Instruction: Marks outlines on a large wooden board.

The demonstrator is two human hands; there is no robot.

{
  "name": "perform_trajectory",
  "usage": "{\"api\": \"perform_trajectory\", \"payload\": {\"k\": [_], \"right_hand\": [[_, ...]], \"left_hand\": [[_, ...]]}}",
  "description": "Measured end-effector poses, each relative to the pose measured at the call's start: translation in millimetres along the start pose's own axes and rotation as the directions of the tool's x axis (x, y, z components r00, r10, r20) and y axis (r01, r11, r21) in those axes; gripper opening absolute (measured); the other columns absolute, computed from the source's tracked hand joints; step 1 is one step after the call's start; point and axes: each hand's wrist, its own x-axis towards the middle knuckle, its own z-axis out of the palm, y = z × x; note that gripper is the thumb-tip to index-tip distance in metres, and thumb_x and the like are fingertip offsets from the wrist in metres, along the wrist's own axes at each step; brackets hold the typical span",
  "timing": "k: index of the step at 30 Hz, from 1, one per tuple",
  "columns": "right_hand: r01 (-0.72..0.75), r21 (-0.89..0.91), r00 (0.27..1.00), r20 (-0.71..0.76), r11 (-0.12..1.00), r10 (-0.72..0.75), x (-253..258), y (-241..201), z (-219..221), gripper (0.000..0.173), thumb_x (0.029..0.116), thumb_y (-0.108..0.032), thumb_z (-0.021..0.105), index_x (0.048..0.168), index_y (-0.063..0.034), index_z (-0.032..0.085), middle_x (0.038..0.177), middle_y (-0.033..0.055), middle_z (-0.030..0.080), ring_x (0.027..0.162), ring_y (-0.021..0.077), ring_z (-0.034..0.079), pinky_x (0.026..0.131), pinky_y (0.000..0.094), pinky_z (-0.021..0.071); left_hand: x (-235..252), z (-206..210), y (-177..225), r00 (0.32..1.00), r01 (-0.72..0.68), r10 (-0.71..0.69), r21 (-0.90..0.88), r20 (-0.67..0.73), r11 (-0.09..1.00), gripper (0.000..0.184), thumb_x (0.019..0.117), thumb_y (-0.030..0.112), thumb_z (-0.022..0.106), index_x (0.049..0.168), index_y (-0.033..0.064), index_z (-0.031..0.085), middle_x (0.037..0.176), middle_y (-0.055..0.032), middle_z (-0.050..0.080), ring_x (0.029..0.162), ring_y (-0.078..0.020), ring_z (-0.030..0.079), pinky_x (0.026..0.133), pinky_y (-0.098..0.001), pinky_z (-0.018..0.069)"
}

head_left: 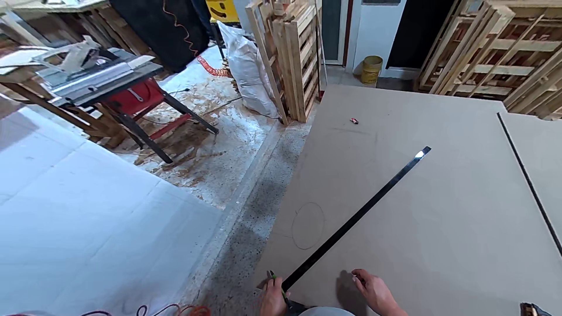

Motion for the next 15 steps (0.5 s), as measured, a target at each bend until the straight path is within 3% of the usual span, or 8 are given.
{"api": "perform_trajectory", "payload": {"k": [5,13,15], "right_hand": [[0.012,-0.004,1.000,0.012,1.000,-0.012,-3,1,4,0.043,0.1057,-0.048,0.046,0.134,-0.0215,0.065,0.104,-0.0002,0.076,0.091,0.0138,0.073,0.087,0.0407,0.0596],[-0.014,0.000,1.000,-0.013,1.000,0.014,-9,10,4,0.042,0.1050,-0.047,0.048,0.133,-0.0211,0.066,0.105,-0.0008,0.076,0.093,0.0132,0.074,0.089,0.0405,0.0601],[-0.010,-0.001,1.000,-0.021,1.000,0.010,-10,10,4,0.042,0.1047,-0.047,0.049,0.132,-0.0211,0.066,0.103,-0.0013,0.076,0.091,0.0126,0.073,0.088,0.0401,0.0604]], "left_hand": [[1,1,16,0.996,-0.075,0.078,0.086,-0.034,0.994,0.044,0.0980,0.023,0.062,0.139,0.0080,0.058,0.132,-0.0194,0.063,0.129,-0.0367,0.057,0.109,-0.0481,0.0476],[13,-12,10,0.992,-0.078,0.074,0.037,0.099,0.996,0.048,0.0965,0.025,0.067,0.141,0.0088,0.057,0.136,-0.0199,0.060,0.133,-0.0367,0.054,0.112,-0.0491,0.0458],[14,-14,12,0.987,-0.103,0.097,0.042,0.129,0.994,0.041,0.0970,0.021,0.065,0.137,0.0112,0.060,0.133,-0.0175,0.062,0.131,-0.0348,0.055,0.110,-0.0485,0.0475]]}}
